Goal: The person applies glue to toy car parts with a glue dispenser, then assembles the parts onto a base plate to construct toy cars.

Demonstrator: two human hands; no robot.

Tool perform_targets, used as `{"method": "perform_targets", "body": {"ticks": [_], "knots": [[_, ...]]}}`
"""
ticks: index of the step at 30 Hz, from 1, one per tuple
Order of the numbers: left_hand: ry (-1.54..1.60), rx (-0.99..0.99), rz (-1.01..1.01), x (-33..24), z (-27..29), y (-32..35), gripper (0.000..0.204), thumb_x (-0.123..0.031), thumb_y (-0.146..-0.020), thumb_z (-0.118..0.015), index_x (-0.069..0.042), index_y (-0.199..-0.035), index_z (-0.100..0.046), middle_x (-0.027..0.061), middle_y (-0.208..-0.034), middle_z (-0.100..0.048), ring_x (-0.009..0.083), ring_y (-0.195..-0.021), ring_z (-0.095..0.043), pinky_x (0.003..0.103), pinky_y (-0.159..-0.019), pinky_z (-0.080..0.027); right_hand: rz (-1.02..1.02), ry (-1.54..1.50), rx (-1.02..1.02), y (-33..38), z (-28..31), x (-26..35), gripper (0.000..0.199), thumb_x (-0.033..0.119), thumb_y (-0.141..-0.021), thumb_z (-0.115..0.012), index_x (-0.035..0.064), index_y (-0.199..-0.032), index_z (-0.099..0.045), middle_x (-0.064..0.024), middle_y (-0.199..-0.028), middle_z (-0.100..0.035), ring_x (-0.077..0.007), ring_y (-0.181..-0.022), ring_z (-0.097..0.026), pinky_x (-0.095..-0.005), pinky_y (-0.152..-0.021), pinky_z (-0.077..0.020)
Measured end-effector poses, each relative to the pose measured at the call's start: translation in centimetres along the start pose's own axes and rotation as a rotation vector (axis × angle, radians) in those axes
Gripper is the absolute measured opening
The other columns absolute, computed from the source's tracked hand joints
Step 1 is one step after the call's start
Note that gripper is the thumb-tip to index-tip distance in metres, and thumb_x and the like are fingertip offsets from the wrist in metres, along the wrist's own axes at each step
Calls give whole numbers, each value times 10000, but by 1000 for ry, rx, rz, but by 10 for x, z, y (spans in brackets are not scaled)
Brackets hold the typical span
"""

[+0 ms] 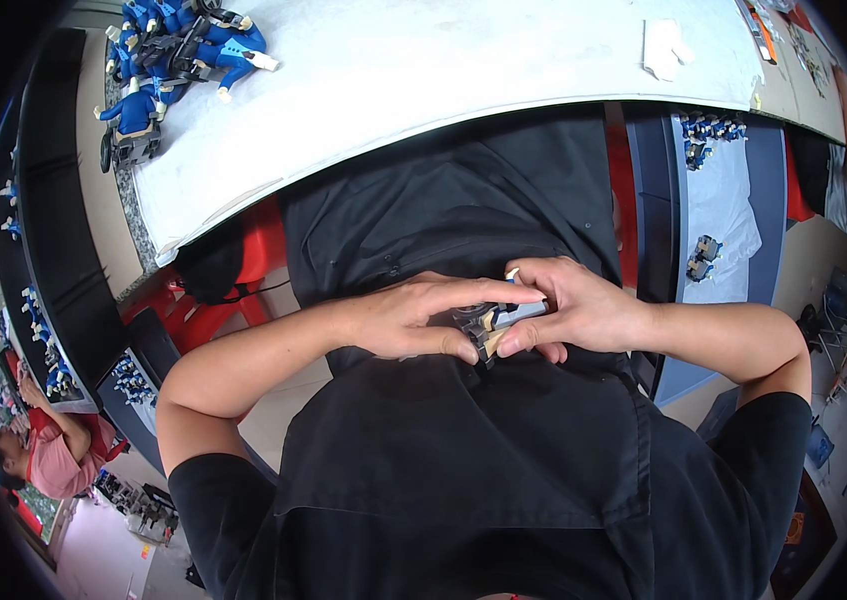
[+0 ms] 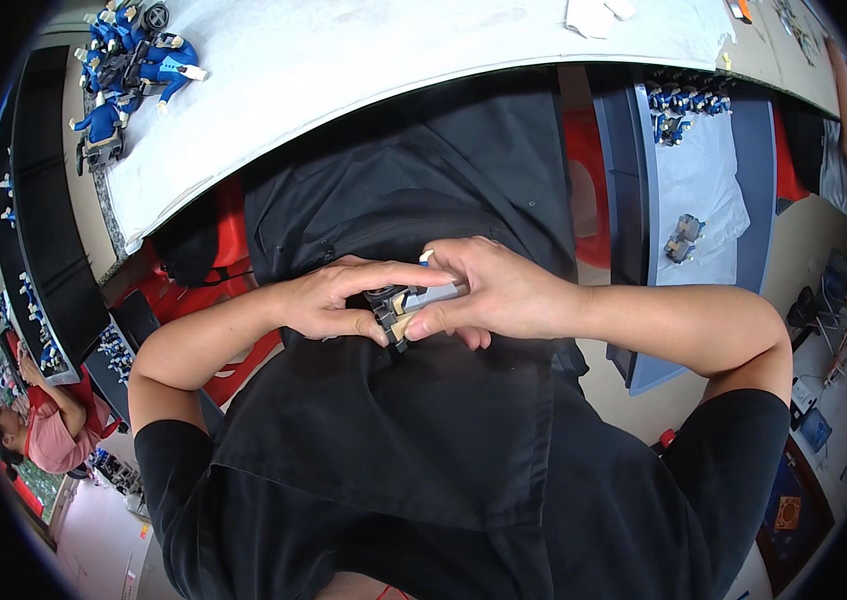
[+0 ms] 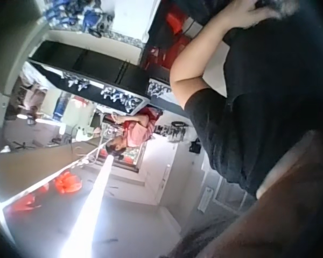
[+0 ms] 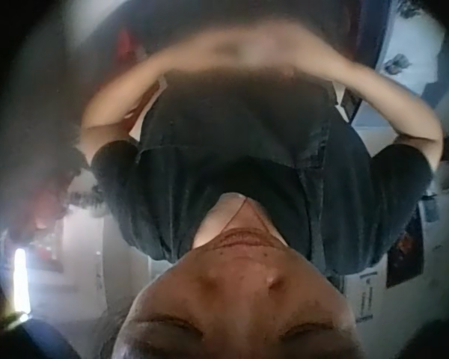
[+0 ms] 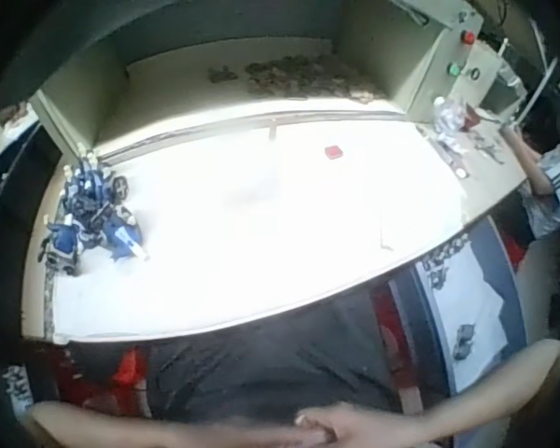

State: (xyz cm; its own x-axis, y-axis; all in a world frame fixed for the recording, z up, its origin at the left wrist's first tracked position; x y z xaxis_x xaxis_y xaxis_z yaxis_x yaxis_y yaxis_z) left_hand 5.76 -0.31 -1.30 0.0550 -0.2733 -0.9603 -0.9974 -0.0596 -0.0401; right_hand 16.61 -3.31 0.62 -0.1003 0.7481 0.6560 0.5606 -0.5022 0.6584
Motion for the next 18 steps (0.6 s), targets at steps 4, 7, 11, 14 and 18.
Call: {"method": "perform_targets", "body": {"ticks": [4,7,11,14,18], "knots": [[54,36,104,-2,8,1,661,-188,-752,-658,-39,-1319,-352,153,-1274,-462,308,-1140,-483,388,-953,-379,-7,-7,-44,-3,2,3,299,205,-760,-703,38,-752,-455,-31,-589,-531,-71,-447,-517,-199,-399,-403],[-12,6,158,-6,15,5,668,-199,-761,-655,-36,-1327,-339,159,-1279,-456,303,-1149,-476,383,-949,-378,25,-66,-28,-8,4,11,298,213,-758,-705,39,-772,-463,-25,-596,-532,-65,-445,-507,-201,-399,-400],[60,-33,36,-21,7,8,634,-196,-811,-620,-56,-1347,-313,164,-1277,-453,298,-1155,-470,370,-938,-381,57,12,26,-6,-4,14,290,216,-770,-693,42,-813,-465,-15,-616,-525,-58,-451,-492,-204,-405,-385],[-29,-82,42,-15,-3,5,633,-118,-801,-627,-76,-1350,-315,151,-1249,-481,276,-1119,-499,355,-917,-400,22,92,-6,3,-1,8,285,212,-778,-686,40,-853,-471,-21,-651,-531,-62,-471,-503,-208,-420,-390],[27,-22,-6,-12,-13,-11,627,-117,-816,-614,-68,-1357,-301,146,-1246,-479,250,-1072,-513,331,-881,-402,-11,7,-139,17,3,-7,296,133,-733,-723,21,-858,-479,-23,-671,-544,-55,-480,-509,-193,-411,-394]]}}
Point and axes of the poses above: each hand's wrist, its own y-axis away from the middle knuckle, its own z-axis out of the back of the hand, x = y × z, the point moved 6 cm from there along -y, towards the middle knuckle
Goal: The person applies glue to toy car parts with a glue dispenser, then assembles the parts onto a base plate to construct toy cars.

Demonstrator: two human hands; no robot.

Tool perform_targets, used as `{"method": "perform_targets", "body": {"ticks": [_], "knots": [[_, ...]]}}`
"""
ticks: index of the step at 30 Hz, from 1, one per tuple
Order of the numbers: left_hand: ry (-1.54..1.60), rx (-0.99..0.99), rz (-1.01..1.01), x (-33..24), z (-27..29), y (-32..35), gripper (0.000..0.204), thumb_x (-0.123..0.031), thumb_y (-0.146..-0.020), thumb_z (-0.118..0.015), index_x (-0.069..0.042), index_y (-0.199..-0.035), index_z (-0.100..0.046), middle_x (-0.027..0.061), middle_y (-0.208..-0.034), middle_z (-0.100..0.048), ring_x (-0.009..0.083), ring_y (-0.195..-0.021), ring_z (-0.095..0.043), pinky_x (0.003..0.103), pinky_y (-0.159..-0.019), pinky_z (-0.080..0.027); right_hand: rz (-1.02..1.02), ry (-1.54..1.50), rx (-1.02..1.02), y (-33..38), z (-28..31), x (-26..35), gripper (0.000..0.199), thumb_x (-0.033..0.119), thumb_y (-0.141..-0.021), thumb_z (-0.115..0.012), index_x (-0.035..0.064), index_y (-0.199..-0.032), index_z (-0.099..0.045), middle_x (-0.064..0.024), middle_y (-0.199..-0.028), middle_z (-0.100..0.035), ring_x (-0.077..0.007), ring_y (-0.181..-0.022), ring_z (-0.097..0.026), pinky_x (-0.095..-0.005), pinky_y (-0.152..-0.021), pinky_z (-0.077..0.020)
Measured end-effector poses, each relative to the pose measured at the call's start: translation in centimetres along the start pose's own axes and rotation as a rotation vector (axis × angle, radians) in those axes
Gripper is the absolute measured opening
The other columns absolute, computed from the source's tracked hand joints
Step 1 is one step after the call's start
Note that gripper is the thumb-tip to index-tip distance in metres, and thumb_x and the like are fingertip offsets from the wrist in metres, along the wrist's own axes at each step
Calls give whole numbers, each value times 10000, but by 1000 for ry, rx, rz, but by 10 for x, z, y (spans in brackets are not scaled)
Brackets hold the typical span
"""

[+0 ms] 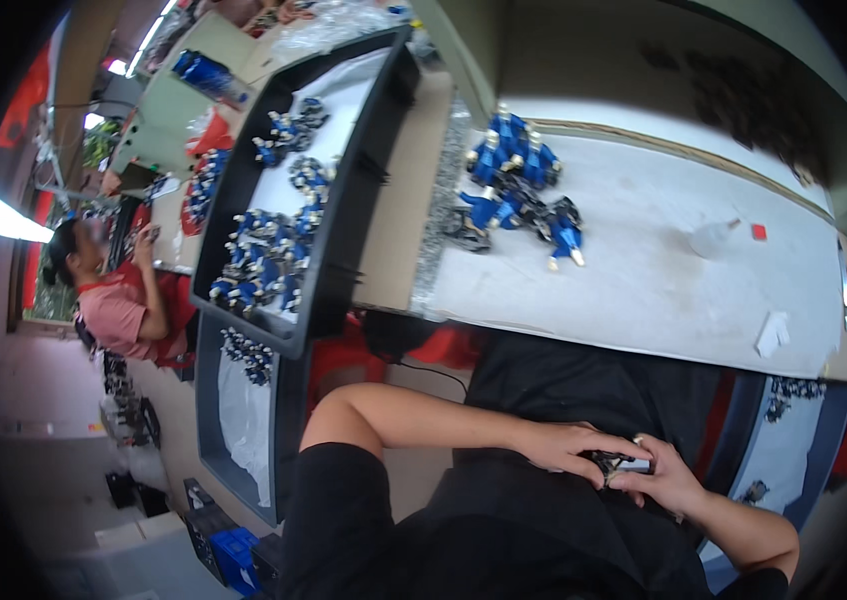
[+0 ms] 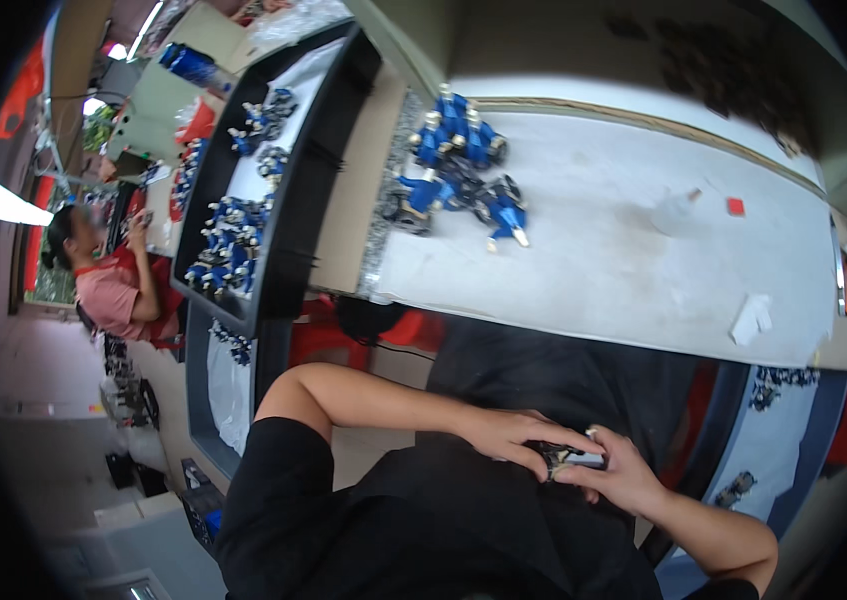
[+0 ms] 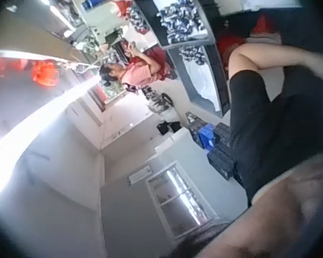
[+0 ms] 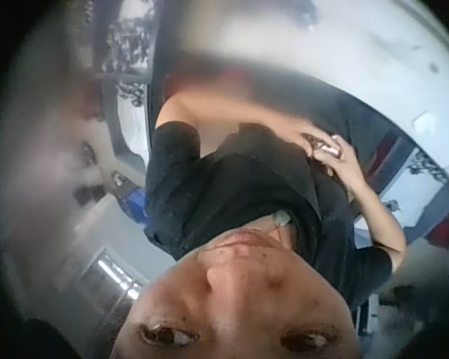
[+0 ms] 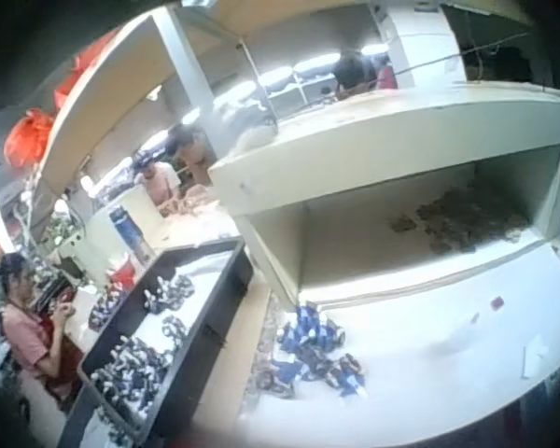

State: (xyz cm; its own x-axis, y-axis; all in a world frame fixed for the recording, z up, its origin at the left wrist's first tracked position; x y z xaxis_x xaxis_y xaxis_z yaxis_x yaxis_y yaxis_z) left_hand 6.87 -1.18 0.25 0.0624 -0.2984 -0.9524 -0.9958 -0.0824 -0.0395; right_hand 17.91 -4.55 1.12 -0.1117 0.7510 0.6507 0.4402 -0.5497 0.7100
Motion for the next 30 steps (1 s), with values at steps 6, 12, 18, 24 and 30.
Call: {"method": "perform_targets", "body": {"ticks": [6,12,18,24,30], "knots": [[-133,-122,-110,-8,21,16,657,-134,-752,-678,-35,-1315,-355,148,-1287,-452,295,-1136,-487,373,-925,-405,121,157,-14,-17,-4,33,316,203,-710,-748,29,-772,-491,-5,-577,-512,-62,-447,-494,-210,-384,-368],[-99,-83,-60,-2,31,14,731,-77,-653,-725,-32,-1298,-384,150,-1258,-476,290,-1143,-483,388,-954,-388,112,263,-46,-26,0,31,414,314,-683,-751,2,-758,-488,-93,-594,-536,-149,-492,-542,-294,-450,-389],[-136,-34,9,0,15,12,734,-6,-632,-735,-60,-1288,-409,151,-1129,-534,277,-998,-564,348,-815,-487,236,464,-49,-16,-7,30,416,310,-682,-736,-7,-759,-478,-163,-654,-574,-329,-647,-587,-368,-566,-417],[-242,-57,-34,-2,10,14,701,-7,-633,-737,-65,-1266,-440,135,-1021,-560,256,-890,-599,335,-729,-507,261,503,-48,-14,-9,29,393,281,-677,-741,-3,-758,-482,-155,-657,-585,-331,-650,-594,-361,-561,-426],[-216,-82,-13,0,10,15,731,-58,-610,-766,-80,-1265,-444,128,-1077,-561,269,-926,-591,345,-766,-488,228,505,0,-18,-9,28,396,278,-658,-755,-1,-741,-487,-152,-653,-587,-305,-640,-604,-349,-551,-426]]}}
Point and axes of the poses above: each hand's wrist, its own y-axis away from the middle knuckle, its own z-axis out of the back of the hand, x = y × z, the point moved 6 cm from there along -y, towards the middle knuckle
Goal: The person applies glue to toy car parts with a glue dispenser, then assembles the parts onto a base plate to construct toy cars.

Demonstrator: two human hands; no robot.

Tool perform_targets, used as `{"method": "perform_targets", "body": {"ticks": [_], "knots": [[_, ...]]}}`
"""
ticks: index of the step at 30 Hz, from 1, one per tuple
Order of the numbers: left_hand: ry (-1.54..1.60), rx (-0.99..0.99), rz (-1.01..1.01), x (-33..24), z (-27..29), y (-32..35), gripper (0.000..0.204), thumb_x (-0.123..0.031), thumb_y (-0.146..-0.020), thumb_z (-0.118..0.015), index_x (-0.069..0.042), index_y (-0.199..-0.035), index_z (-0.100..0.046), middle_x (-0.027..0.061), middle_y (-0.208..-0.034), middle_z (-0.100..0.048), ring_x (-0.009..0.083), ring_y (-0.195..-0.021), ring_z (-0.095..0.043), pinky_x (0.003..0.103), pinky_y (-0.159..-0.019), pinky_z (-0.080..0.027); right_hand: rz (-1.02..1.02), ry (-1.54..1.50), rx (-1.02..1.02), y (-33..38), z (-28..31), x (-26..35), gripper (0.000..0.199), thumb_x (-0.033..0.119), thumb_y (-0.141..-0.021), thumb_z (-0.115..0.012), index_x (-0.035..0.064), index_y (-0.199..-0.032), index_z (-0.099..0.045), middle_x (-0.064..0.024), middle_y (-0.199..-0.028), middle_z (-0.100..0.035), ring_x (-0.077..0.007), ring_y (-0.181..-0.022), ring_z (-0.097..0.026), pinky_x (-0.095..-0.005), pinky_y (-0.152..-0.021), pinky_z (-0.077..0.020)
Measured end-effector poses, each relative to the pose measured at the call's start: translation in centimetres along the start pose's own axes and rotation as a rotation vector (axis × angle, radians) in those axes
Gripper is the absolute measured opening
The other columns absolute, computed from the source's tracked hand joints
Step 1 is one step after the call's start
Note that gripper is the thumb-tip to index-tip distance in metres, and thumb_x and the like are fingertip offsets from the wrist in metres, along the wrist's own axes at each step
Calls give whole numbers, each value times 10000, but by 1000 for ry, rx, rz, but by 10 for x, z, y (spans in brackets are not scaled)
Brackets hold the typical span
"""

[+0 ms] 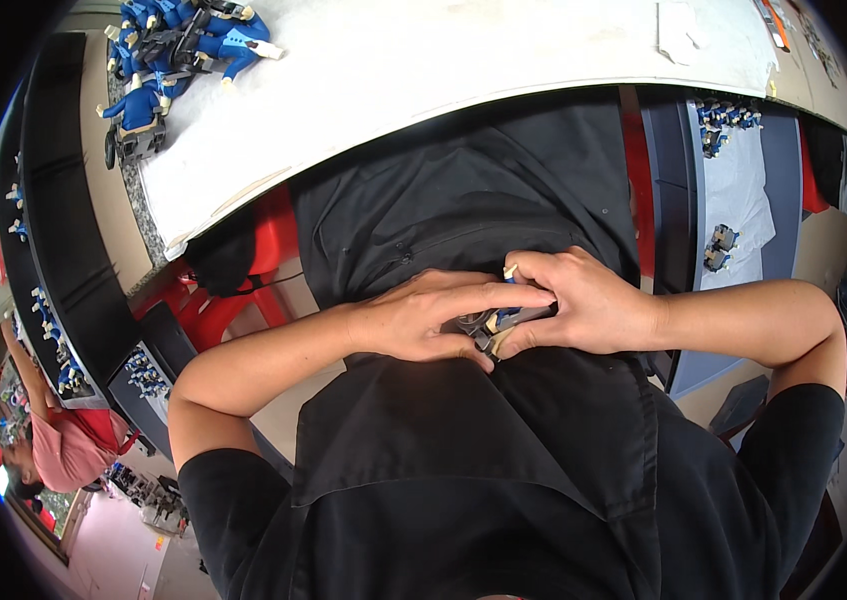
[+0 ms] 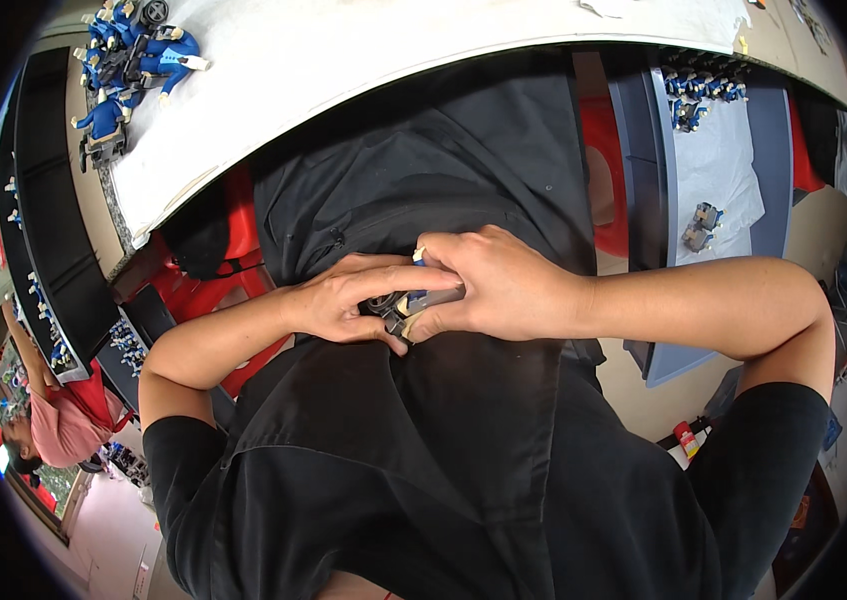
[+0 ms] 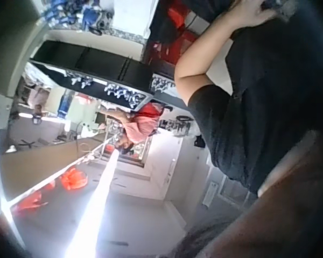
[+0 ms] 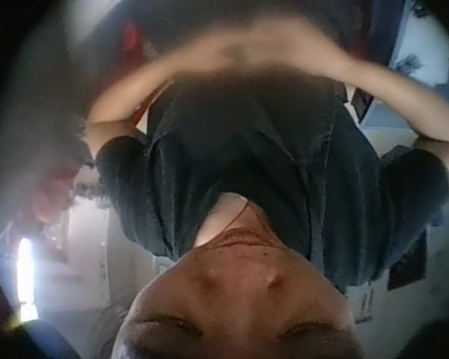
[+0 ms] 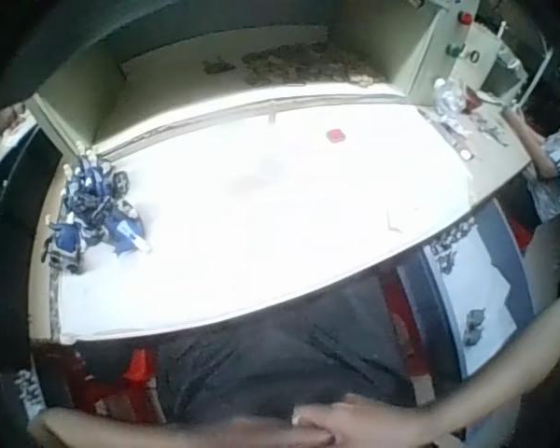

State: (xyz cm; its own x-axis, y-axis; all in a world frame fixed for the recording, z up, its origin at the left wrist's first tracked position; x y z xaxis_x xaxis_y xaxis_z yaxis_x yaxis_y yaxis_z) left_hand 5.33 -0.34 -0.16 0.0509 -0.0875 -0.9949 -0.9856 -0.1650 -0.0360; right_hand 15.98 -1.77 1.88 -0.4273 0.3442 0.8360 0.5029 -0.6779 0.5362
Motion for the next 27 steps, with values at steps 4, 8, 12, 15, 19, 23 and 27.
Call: {"method": "perform_targets", "body": {"ticks": [4,8,12,15,19,23,27], "knots": [[30,6,50,0,0,0,740,-77,-599,-776,-80,-1261,-445,125,-1117,-552,282,-971,-575,358,-802,-472,9,7,0,-2,-1,-4,395,278,-650,-761,1,-736,-492,-140,-633,-576,-295,-617,-596,-341,-545,-421],[22,46,77,3,0,0,762,-93,-603,-777,-74,-1274,-417,133,-1139,-541,294,-1002,-559,372,-825,-457,9,-34,17,-5,-2,-7,408,291,-646,-767,3,-737,-493,-125,-624,-560,-257,-575,-578,-328,-539,-416],[13,50,57,4,-1,1,796,-102,-620,-769,-72,-1303,-362,140,-1159,-517,308,-1039,-530,389,-858,-427,-71,-225,75,-6,-8,-14,468,329,-645,-785,14,-742,-453,-45,-588,-514,-102,-489,-514,-263,-431,-392],[36,105,96,0,2,-2,784,-112,-635,-763,-75,-1304,-355,148,-1146,-509,309,-1040,-522,389,-857,-414,-167,-255,155,-7,-6,-10,439,308,-655,-783,21,-736,-460,-28,-602,-533,-89,-477,-544,-229,-400,-397],[12,197,113,-5,5,-7,756,-139,-653,-758,-82,-1294,-360,151,-1088,-515,306,-998,-527,385,-823,-410,-189,-291,161,-6,-5,-11,409,298,-665,-774,9,-712,-488,-60,-610,-554,-118,-472,-550,-225,-402,-395],[-25,160,121,-4,3,-7,758,-144,-654,-759,-87,-1291,-352,142,-1052,-519,302,-966,-532,385,-802,-412,-155,-273,124,-6,-3,-10,406,286,-654,-779,2,-712,-495,-71,-606,-553,-130,-492,-560,-249,-438,-411],[0,144,107,2,2,-2,764,-145,-649,-764,-89,-1287,-346,137,-1036,-519,301,-957,-532,389,-798,-408,96,-11,11,-11,-4,-7,408,279,-645,-782,-3,-715,-496,-81,-608,-554,-141,-507,-567,-271,-471,-421]]}}
Point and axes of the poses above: each hand's wrist, its own y-axis away from the middle knuckle, its own z-axis out of the back of the hand, x = y × z, the point moved 6 cm from there along -y, towards the middle knuckle
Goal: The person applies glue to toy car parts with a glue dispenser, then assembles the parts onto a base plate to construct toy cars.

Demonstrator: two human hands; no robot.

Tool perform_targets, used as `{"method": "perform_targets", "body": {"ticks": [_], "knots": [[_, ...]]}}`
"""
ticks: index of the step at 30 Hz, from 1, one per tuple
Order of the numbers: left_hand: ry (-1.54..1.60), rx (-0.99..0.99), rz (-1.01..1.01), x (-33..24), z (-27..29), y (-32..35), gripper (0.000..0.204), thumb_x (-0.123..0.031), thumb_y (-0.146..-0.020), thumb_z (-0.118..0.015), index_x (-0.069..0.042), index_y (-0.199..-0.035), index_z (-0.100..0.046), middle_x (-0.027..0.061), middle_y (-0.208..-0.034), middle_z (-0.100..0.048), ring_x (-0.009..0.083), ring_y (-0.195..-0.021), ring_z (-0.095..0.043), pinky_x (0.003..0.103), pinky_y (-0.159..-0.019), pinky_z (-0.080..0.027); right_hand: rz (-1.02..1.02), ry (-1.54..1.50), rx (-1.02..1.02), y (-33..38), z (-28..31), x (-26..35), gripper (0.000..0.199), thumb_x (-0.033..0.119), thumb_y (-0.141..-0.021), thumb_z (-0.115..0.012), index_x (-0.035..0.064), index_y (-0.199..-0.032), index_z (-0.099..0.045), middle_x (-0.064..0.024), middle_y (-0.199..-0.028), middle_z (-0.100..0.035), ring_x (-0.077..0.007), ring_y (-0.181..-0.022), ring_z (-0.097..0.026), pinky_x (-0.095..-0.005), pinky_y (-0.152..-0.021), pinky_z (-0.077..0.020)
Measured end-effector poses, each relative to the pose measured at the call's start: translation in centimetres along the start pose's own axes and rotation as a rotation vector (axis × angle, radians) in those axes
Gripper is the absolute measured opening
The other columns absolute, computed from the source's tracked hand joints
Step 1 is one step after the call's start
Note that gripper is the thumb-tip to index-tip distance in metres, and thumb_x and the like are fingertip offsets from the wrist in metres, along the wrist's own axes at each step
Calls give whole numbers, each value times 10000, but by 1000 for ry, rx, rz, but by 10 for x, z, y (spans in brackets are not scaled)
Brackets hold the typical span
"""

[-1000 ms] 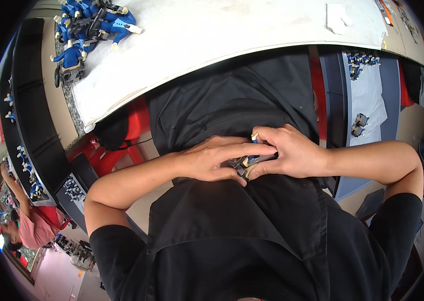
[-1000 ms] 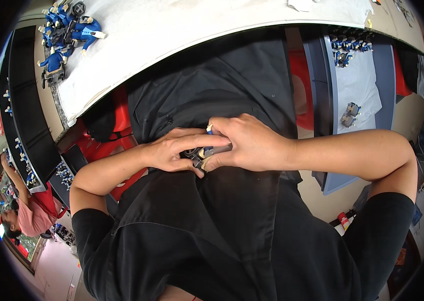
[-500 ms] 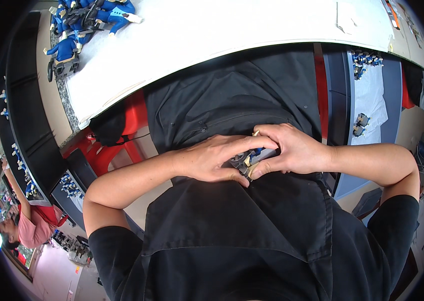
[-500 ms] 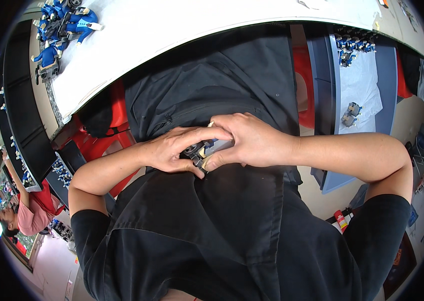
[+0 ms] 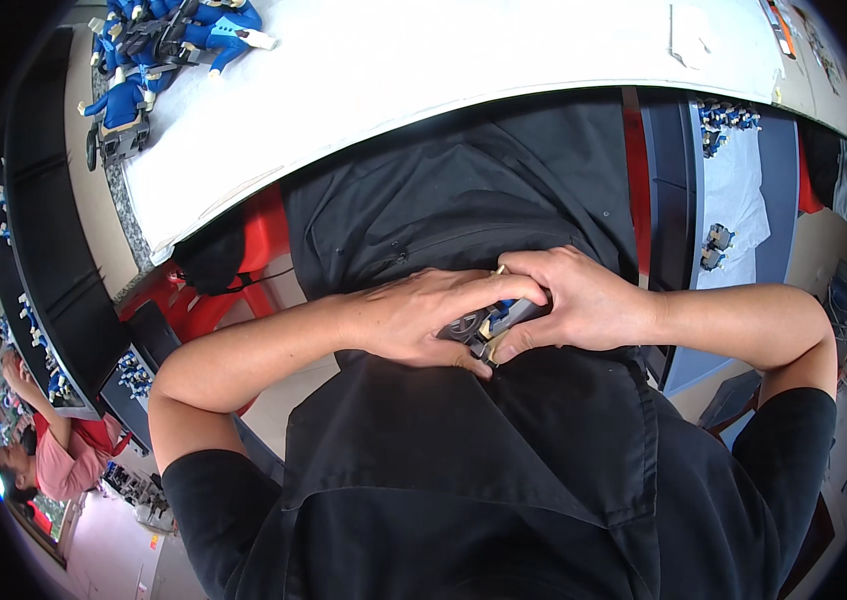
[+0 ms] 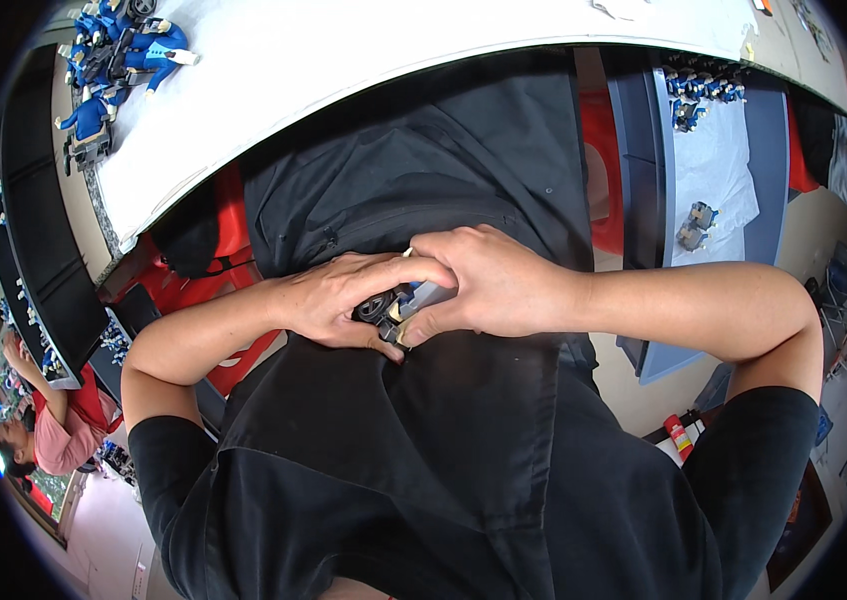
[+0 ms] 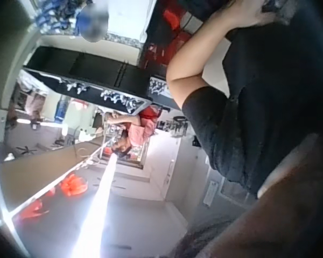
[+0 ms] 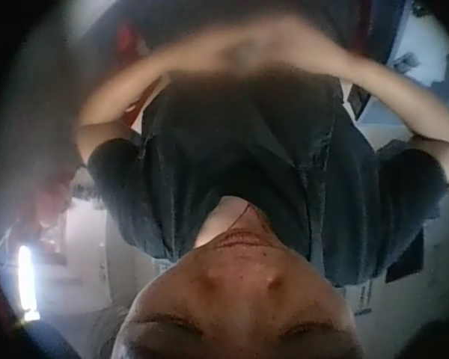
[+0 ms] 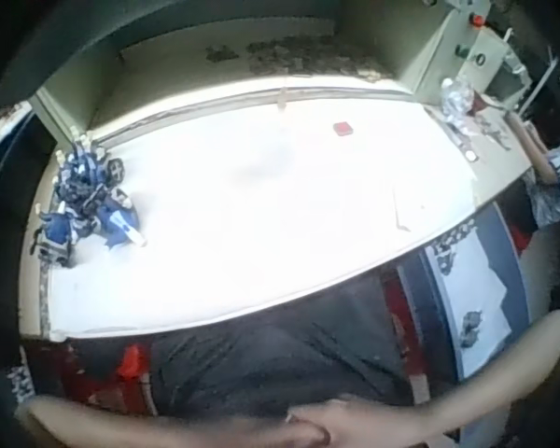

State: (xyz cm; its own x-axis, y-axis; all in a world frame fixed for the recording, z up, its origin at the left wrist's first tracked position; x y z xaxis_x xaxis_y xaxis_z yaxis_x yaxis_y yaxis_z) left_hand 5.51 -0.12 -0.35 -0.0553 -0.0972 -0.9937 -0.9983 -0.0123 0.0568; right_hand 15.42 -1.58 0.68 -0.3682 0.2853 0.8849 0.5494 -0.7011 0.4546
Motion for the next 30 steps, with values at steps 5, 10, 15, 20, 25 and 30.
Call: {"method": "perform_targets", "body": {"ticks": [5,10,15,20,25,30], "knots": [[25,-32,-19,-1,2,-2,763,-137,-648,-764,-83,-1284,-347,141,-1050,-519,305,-973,-531,388,-814,-405,-200,-236,74,-1,3,-1,389,268,-653,-779,2,-715,-503,-68,-599,-555,-123,-481,-552,-248,-443,-412],[8,-48,-14,-1,1,-2,751,-131,-648,-763,-80,-1278,-358,144,-1095,-514,312,-1006,-519,387,-842,-400,-314,-336,116,0,1,-7,374,261,-657,-780,4,-738,-520,-55,-588,-556,-103,-465,-540,-226,-422,-402],[7,-66,-10,4,0,-1,738,-161,-634,-771,-71,-1257,-385,135,-1099,-517,311,-1007,-520,390,-841,-401,-294,-282,80,0,0,-6,378,272,-658,-776,0,-777,-541,-61,-602,-568,-103,-471,-543,-234,-429,-406],[34,-62,-25,8,-1,-2,741,-182,-621,-775,-64,-1247,-397,122,-1121,-513,312,-1020,-517,390,-843,-403,-256,-241,52,0,-1,-7,385,275,-654,-775,-6,-781,-544,-67,-609,-575,-121,-486,-553,-255,-452,-414],[43,-74,-43,10,-1,-3,731,-177,-624,-773,-46,-1239,-401,113,-1174,-492,308,-1048,-512,389,-866,-401,-322,-250,93,-1,0,-7,383,264,-653,-773,-13,-788,-546,-72,-604,-575,-132,-493,-559,-264,-461,-418],[59,-102,-78,10,-1,-4,732,-124,-621,-767,-66,-1246,-392,127,-1086,-515,304,-989,-531,390,-816,-416,-309,-254,105,-2,-2,-9,367,244,-664,-782,24,-764,-506,-19,-594,-541,-70,-439,-503,-212,-371,-381]]}}
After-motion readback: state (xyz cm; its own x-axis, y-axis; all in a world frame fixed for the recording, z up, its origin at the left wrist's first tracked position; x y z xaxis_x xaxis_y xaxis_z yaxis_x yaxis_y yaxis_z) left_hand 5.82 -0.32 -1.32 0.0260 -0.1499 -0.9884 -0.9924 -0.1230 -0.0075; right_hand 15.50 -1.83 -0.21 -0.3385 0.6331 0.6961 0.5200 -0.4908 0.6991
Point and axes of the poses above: each hand's wrist, its own y-axis away from the middle knuckle, its own z-axis out of the back of the hand, x = y × z, the point moved 6 cm from there along -y, towards the middle knuckle
